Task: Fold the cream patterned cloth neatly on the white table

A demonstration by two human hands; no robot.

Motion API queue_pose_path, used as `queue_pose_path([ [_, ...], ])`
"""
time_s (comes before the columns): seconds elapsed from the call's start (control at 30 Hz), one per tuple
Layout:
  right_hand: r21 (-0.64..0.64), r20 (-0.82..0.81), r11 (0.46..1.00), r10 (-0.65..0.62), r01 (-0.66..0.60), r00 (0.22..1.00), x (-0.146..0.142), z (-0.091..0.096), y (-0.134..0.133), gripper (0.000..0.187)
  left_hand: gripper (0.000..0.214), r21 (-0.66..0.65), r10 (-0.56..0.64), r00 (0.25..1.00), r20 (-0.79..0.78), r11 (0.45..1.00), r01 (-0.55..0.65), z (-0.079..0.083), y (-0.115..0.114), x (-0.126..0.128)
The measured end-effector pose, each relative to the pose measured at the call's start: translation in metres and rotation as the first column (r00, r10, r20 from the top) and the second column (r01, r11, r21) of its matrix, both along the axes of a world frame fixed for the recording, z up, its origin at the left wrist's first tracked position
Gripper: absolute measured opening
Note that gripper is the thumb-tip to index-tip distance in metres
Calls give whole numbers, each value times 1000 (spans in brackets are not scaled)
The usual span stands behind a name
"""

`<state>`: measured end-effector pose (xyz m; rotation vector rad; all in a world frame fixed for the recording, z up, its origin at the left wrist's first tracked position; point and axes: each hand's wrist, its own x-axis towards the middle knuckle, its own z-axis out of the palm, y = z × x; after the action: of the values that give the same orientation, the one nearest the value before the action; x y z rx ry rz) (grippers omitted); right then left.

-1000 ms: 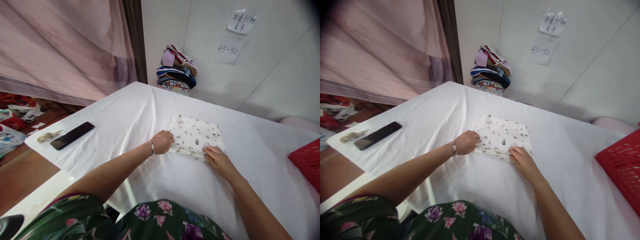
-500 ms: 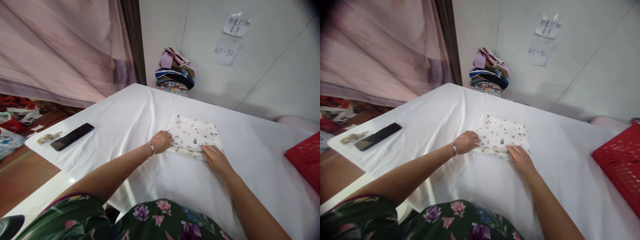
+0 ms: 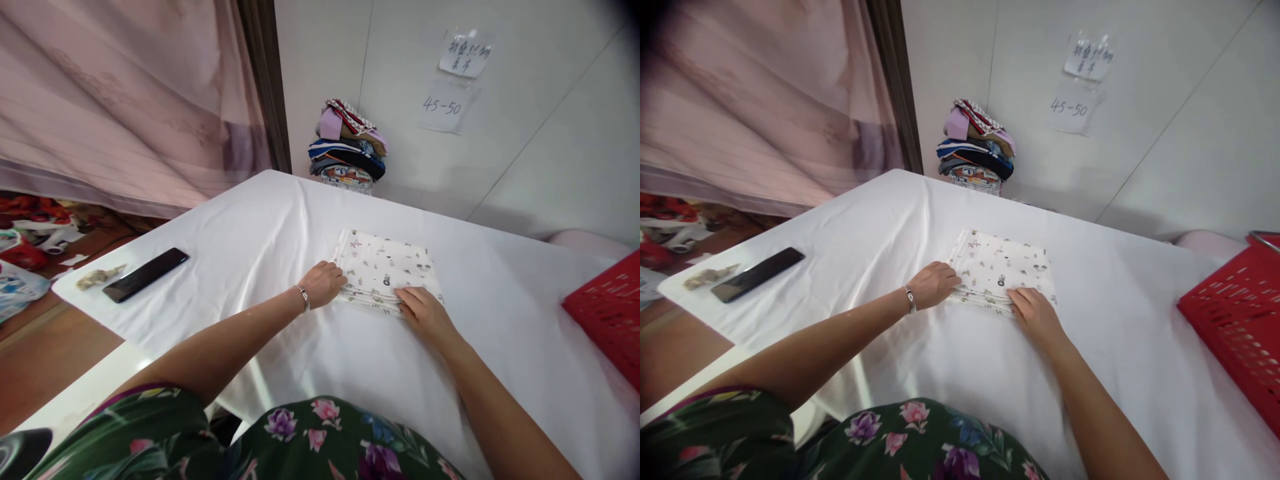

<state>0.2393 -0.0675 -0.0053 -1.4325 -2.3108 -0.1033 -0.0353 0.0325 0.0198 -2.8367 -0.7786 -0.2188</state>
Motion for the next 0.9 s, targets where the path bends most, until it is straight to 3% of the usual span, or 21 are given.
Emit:
queue_pose_path([
  [0.43, 25, -41, 999, -31, 32, 999, -1, -4, 0, 27, 20, 36, -38, 999, 35, 999, 36, -2, -5, 1],
  [0.9, -11, -95, 999, -46, 45, 994, -1, -2, -1, 25, 23, -105, -22, 991, 134, 994, 37, -7, -9, -2],
])
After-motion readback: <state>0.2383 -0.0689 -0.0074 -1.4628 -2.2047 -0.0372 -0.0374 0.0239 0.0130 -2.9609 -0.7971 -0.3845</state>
